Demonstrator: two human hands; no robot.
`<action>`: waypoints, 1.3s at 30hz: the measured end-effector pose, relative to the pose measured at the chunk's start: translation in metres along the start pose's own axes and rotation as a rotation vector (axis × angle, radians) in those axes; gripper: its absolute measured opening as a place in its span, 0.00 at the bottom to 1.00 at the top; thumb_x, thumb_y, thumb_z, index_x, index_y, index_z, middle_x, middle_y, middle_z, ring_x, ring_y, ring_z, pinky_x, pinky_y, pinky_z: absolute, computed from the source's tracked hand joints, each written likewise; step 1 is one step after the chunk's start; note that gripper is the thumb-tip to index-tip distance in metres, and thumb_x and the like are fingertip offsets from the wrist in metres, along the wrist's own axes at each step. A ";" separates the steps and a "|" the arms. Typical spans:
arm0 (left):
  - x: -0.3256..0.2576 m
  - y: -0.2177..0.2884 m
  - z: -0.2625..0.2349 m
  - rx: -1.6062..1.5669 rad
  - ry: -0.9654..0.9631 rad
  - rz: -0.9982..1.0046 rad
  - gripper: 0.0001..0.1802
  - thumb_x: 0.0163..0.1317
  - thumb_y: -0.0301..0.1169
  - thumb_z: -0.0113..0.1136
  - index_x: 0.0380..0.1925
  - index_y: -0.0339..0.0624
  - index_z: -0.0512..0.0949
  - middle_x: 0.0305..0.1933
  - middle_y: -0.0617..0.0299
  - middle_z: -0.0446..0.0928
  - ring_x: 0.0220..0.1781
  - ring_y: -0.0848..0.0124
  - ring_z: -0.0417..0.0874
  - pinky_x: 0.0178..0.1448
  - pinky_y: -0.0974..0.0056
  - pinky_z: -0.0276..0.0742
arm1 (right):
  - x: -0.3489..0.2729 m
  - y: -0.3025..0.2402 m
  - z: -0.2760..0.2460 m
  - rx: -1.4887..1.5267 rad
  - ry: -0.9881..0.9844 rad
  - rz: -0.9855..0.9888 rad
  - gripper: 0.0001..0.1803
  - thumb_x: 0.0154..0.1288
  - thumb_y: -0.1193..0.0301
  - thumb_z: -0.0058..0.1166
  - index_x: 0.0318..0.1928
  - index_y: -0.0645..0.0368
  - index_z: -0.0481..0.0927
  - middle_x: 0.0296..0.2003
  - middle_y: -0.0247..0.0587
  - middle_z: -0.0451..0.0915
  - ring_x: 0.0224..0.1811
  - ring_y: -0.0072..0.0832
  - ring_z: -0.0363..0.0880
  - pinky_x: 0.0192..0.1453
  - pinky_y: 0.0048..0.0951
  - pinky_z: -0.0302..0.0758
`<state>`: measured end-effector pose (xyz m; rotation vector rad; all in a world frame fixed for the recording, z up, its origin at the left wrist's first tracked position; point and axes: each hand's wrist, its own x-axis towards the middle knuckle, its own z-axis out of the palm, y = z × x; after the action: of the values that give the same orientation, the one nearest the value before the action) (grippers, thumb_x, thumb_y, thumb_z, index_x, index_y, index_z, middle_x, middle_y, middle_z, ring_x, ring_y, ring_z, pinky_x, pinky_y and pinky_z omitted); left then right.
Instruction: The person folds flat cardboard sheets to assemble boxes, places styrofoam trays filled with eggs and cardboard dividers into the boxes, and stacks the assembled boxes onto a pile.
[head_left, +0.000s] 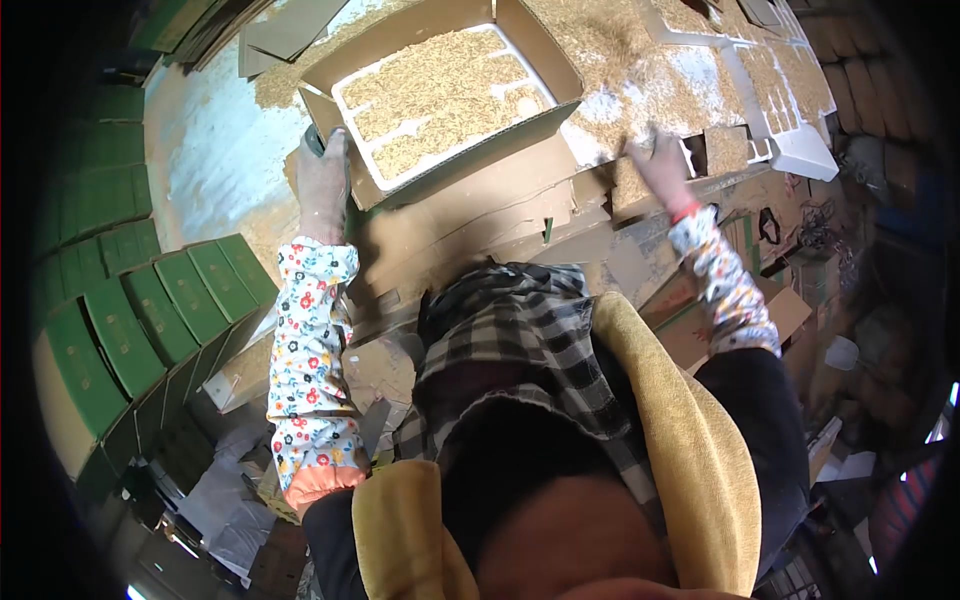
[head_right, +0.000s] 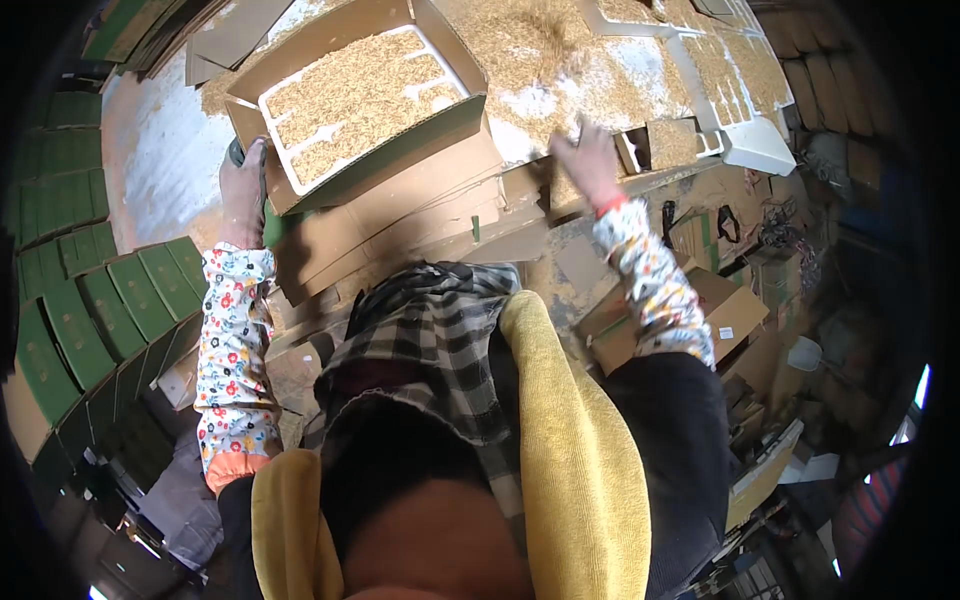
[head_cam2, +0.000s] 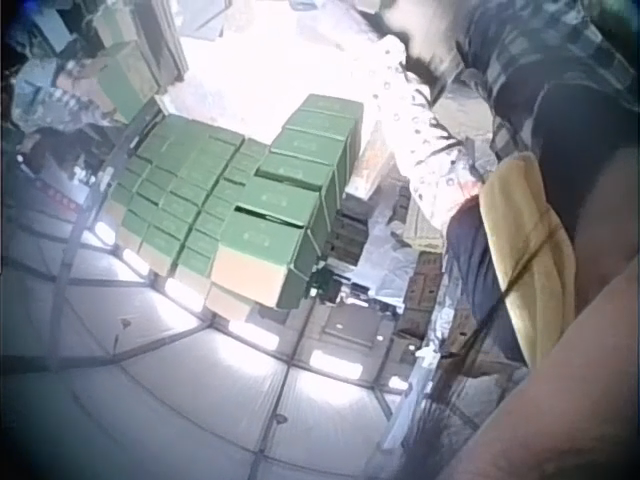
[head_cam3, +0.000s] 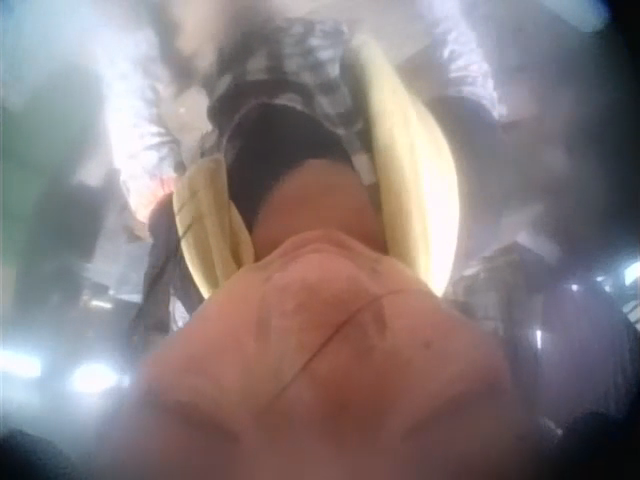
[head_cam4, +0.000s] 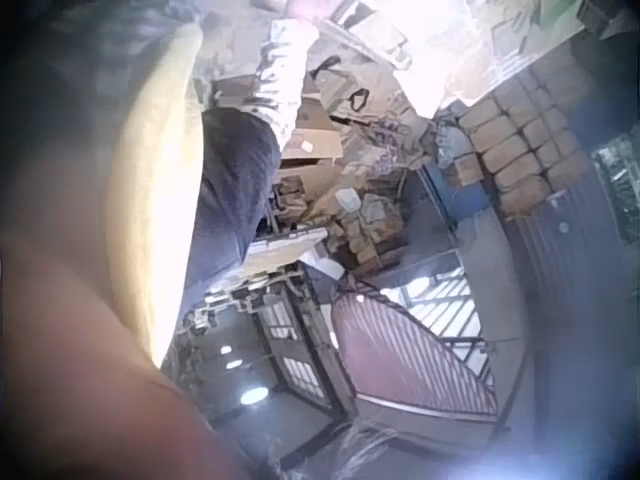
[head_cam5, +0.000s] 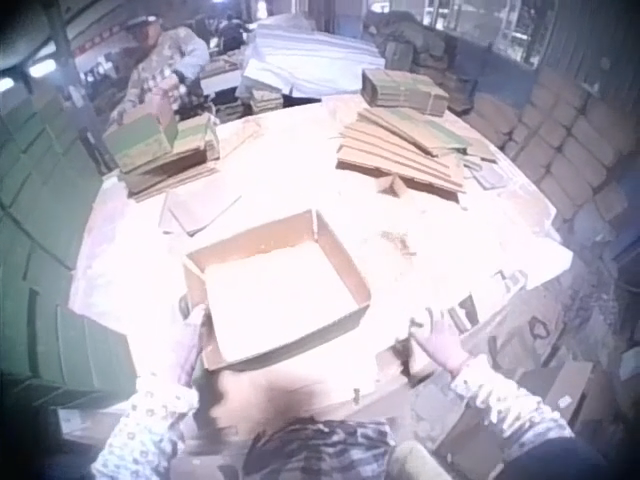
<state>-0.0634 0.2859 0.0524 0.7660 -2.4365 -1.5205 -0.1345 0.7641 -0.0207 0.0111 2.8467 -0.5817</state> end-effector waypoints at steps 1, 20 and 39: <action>-0.006 0.021 0.003 0.036 -0.029 -0.003 0.22 0.60 0.34 0.57 0.50 0.30 0.73 0.46 0.44 0.80 0.50 0.55 0.80 0.55 0.59 0.73 | -0.026 0.036 0.042 -0.012 -0.080 0.029 0.52 0.54 0.45 0.61 0.67 0.72 0.57 0.60 0.70 0.64 0.65 0.51 0.64 0.66 0.45 0.65; -0.015 0.023 0.002 0.023 0.076 0.074 0.19 0.62 0.32 0.57 0.49 0.29 0.76 0.46 0.49 0.81 0.46 0.61 0.81 0.52 0.61 0.74 | -0.058 0.007 -0.136 0.401 0.892 0.130 0.21 0.52 0.61 0.60 0.45 0.59 0.78 0.42 0.51 0.81 0.46 0.45 0.79 0.52 0.40 0.73; -0.036 0.007 0.007 0.016 0.220 -0.076 0.30 0.61 0.39 0.59 0.58 0.32 0.68 0.53 0.38 0.75 0.56 0.47 0.75 0.62 0.56 0.68 | 0.168 -0.300 -0.176 0.363 0.580 -0.988 0.11 0.58 0.65 0.60 0.41 0.54 0.80 0.37 0.44 0.80 0.39 0.40 0.80 0.42 0.36 0.77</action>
<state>-0.0380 0.3119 0.0600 0.9838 -2.2849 -1.3616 -0.3544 0.5490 0.2133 -1.4249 3.0511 -1.4603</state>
